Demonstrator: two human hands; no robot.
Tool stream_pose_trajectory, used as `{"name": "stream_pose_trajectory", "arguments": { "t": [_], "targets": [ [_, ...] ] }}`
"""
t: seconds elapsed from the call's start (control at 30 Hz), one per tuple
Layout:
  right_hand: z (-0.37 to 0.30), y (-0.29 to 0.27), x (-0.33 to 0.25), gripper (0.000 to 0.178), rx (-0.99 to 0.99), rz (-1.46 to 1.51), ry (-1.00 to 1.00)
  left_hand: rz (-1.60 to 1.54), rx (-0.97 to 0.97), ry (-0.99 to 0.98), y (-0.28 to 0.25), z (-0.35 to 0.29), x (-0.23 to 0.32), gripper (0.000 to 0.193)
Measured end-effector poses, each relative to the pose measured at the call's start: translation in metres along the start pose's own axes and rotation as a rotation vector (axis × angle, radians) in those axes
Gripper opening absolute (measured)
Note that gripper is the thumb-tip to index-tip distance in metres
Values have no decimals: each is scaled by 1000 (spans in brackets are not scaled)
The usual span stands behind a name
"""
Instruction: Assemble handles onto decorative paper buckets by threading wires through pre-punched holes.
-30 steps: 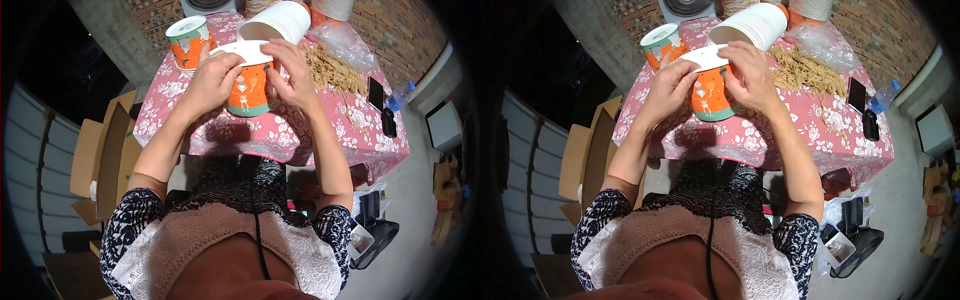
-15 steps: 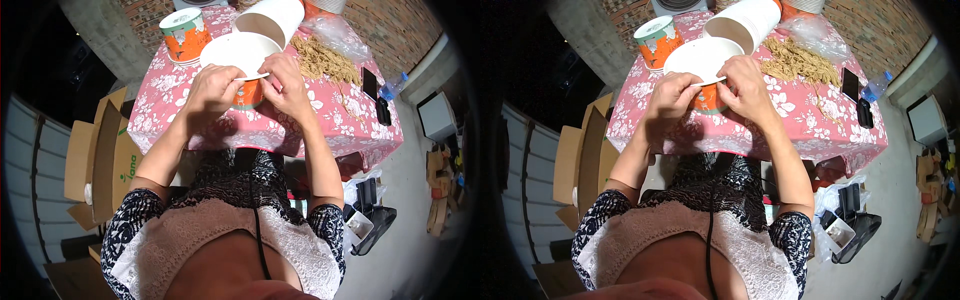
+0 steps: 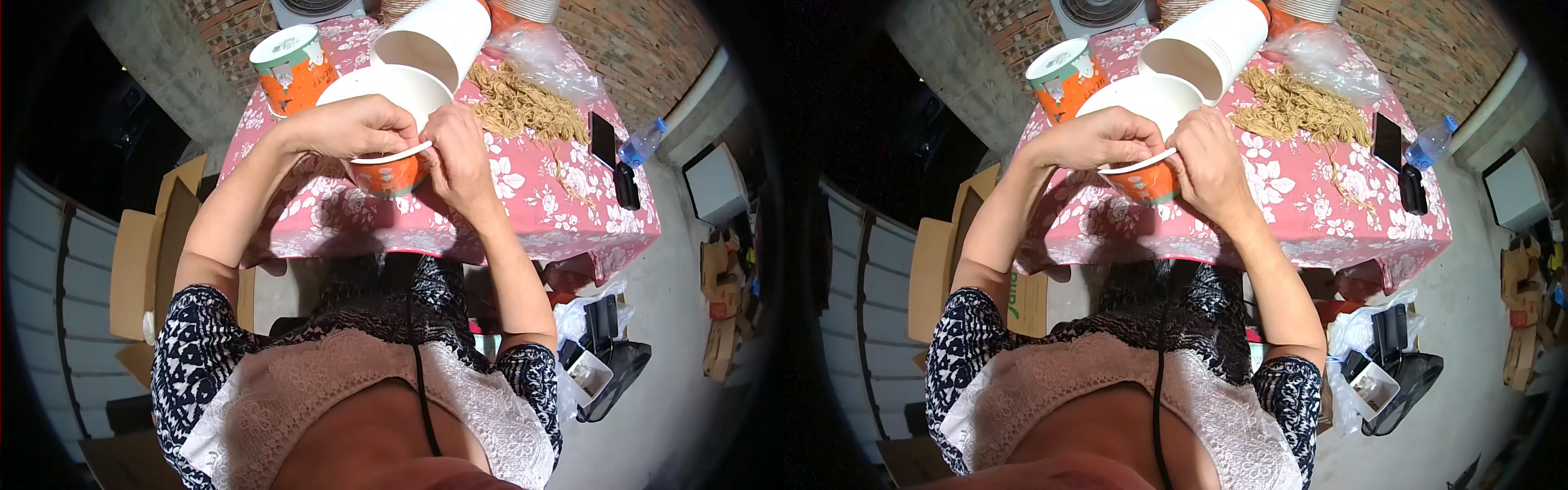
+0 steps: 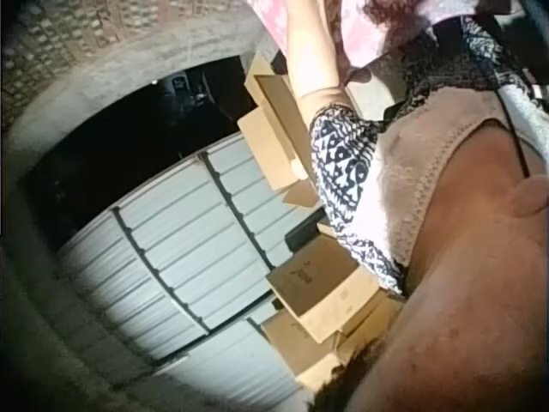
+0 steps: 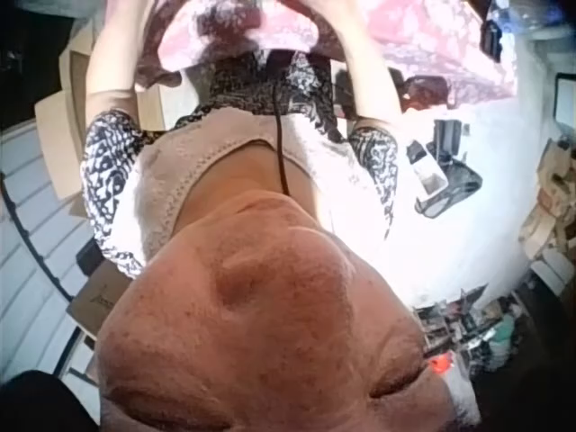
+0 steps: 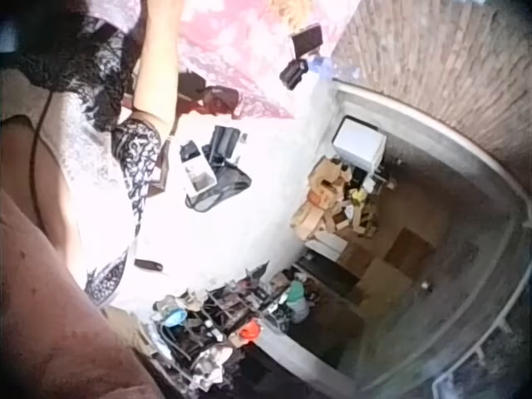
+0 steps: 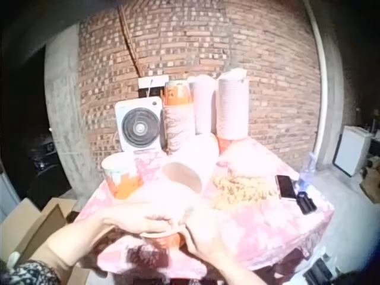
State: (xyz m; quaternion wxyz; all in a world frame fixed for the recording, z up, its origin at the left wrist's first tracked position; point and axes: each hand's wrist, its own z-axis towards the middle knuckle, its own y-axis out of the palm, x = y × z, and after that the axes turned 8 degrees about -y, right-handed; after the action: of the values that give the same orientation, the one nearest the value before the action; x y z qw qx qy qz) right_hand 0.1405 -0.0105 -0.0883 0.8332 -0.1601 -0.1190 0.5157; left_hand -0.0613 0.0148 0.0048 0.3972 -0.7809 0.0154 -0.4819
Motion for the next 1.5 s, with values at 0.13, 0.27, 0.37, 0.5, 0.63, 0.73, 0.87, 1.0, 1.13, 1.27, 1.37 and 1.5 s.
{"name": "stream_pose_trajectory", "arguments": {
  "t": [0.13,0.27,0.37,0.5,0.63,0.73,0.87,1.0,1.13,1.27,1.37,1.5],
  "targets": [
    [1,3,-1,20,11,15,8,-1,23,-19,3,7,-4,13],
    [1,5,0,19,16,9,12,64,103,67,6,11,-12,14],
    [1,6,1,18,15,24,10,70,140,114,6,14,-21,14],
    [3,4,3,20,1,42,27,25,270,91,10,10,-17,10],
    [5,6,-11,31,-12,20,90,246,806,258,27,0,-15,6],
    [-7,-5,-17,40,-28,-18,161,501,1015,553,44,-21,6,11],
    [-34,-21,-7,32,25,-81,282,400,617,676,80,-50,20,15],
    [-68,-48,4,12,-6,-188,526,394,440,624,116,-49,-5,21],
    [-110,-91,17,8,19,-413,576,360,375,411,120,-51,-26,19],
    [-128,-135,12,10,-64,-598,809,244,346,164,143,-51,-52,11],
    [-128,-140,18,10,-93,-599,850,214,407,164,156,-44,-65,13],
    [-118,-121,45,13,-138,-542,812,217,295,99,163,-43,-74,16]
  ]
}}
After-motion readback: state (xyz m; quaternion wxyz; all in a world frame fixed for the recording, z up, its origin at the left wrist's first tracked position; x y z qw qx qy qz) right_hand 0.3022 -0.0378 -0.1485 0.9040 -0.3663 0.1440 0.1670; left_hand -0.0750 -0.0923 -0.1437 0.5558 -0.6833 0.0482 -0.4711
